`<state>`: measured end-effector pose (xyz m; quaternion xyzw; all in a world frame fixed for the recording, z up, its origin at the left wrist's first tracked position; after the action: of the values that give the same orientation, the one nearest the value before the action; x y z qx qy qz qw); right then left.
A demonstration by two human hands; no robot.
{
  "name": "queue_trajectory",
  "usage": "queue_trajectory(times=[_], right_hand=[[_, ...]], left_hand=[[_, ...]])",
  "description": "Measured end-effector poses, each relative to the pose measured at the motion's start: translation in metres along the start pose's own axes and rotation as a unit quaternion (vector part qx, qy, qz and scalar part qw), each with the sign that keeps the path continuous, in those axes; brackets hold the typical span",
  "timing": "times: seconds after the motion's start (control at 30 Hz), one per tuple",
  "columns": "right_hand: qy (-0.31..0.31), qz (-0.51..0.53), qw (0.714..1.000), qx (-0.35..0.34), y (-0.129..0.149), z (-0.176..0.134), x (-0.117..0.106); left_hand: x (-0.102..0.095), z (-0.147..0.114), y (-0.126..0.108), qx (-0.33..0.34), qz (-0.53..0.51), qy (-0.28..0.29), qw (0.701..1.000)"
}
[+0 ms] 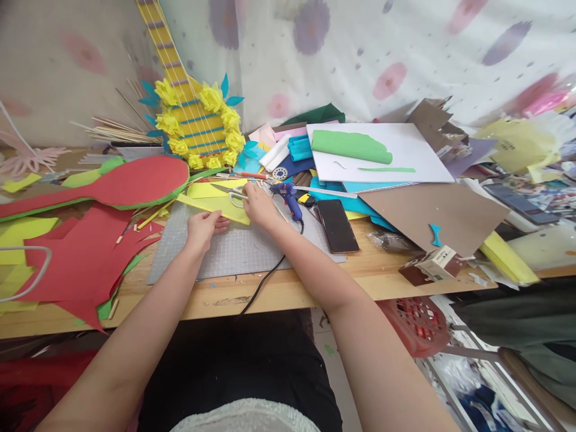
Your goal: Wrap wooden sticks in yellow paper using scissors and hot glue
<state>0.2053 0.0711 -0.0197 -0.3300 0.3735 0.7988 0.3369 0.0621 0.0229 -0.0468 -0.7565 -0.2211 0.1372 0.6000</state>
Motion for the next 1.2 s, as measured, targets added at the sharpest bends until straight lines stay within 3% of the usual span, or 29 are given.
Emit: queue_trajectory(times=[0.13,0.3,0.43,0.53,0.6,0.7,0.77,0.83,0.97,1.07,1.13,1.2], right_hand=[[0.082,-0.108,0.990,0.022,-0.004,0.022,0.012],[0.141,-0.143,0.979,0.042,0.005,0.034,0.018],[0.130,-0.101,0.985,0.056,0.004,0.033,0.006],[0.108,0.022,0.989,0.102,-0.002,0.024,-0.009],[0.111,0.163,0.966,0.164,-0.008,0.015,-0.014],[0.114,0.371,0.889,0.245,-0.015,0.003,-0.015],[0.105,0.440,0.847,0.279,-0.021,-0.002,-0.014],[0.101,0.449,0.829,0.317,-0.025,-0.005,-0.011],[0.132,0.412,0.824,0.367,-0.022,-0.009,-0.004],[0.129,0.433,0.818,0.357,-0.013,-0.006,0.002],[0.115,0.430,0.831,0.333,-0.009,-0.003,0.004],[0.102,0.379,0.863,0.317,-0.010,0.000,0.006]], left_hand=[[-0.003,0.003,-0.002,0.002,-0.016,-0.020,1.000],[-0.010,0.011,-0.004,0.037,-0.056,-0.020,0.998],[-0.015,0.016,-0.005,0.035,-0.051,-0.022,0.998],[-0.017,0.015,-0.007,0.027,-0.052,-0.020,0.998],[-0.017,0.014,-0.009,0.026,-0.059,-0.017,0.998],[-0.017,0.012,-0.010,0.033,-0.064,-0.014,0.997],[-0.017,0.011,-0.011,0.039,-0.063,-0.010,0.997],[-0.017,0.010,-0.012,0.044,-0.064,-0.004,0.997],[-0.017,0.011,-0.011,0.039,-0.065,-0.010,0.997],[-0.018,0.011,-0.011,0.038,-0.068,-0.002,0.997],[-0.020,0.012,-0.012,0.037,-0.062,0.006,0.997],[-0.024,0.013,-0.014,0.037,-0.044,-0.002,0.998]])
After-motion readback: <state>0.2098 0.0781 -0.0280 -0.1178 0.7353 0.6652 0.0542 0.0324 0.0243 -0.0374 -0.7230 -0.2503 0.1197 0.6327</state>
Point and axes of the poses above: each hand's wrist, its own z-axis towards the middle knuckle, its own x-axis out of the palm, y = z × x, the point moved 3 cm from there along z, towards the middle knuckle, and after that the axes turned 8 degrees about -y, right-handed, at the moved point
